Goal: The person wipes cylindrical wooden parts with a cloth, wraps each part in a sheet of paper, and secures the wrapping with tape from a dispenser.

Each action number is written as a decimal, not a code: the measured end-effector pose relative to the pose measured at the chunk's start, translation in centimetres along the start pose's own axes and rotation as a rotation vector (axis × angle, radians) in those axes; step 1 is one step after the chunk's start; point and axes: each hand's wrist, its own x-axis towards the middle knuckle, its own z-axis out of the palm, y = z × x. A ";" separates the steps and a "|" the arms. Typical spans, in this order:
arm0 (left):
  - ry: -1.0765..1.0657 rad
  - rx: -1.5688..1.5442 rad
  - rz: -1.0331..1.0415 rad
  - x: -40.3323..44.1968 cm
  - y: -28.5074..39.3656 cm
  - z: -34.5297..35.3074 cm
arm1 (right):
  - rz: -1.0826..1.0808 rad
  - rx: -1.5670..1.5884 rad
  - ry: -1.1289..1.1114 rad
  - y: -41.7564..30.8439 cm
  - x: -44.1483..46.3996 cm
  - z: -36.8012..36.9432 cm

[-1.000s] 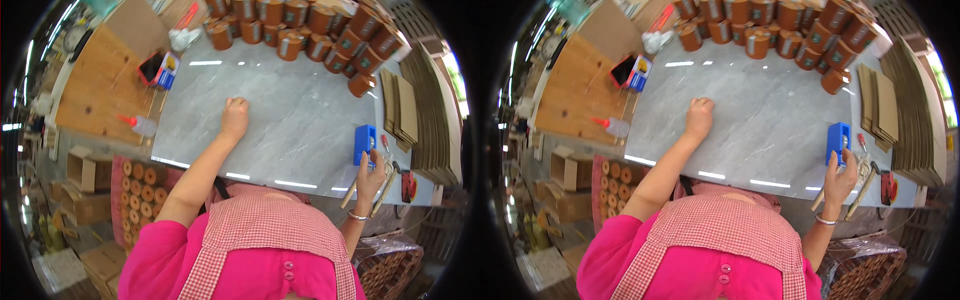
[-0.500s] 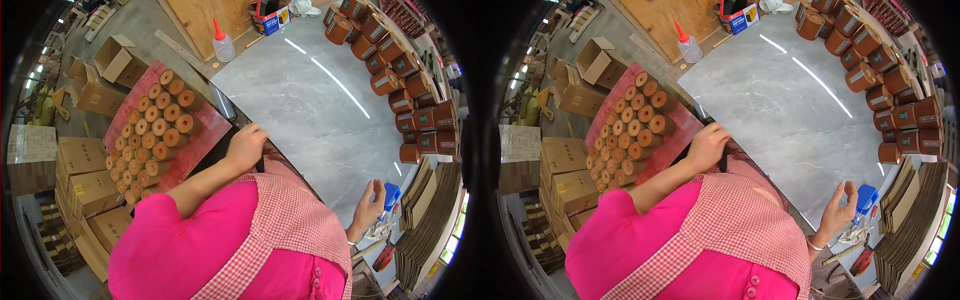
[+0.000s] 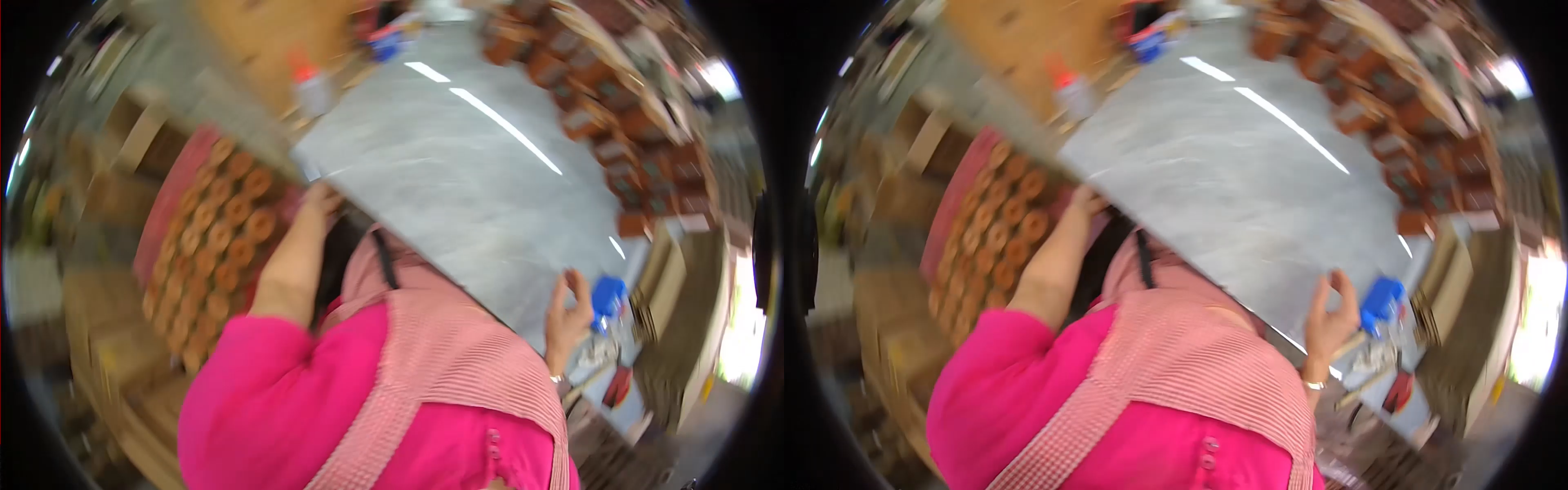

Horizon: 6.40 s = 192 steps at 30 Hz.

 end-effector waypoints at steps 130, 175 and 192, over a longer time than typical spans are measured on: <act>-0.907 1.239 0.526 -14.5 -14.4 33.8 | -0.594 0.025 -0.317 -4.9 5.7 0.5; -0.730 1.253 0.614 -16.8 -12.1 34.7 | -0.227 0.047 0.190 3.3 1.7 -0.1; -0.459 -0.044 -0.725 -15.8 -12.8 36.8 | -0.158 0.269 0.432 0.5 4.1 -1.1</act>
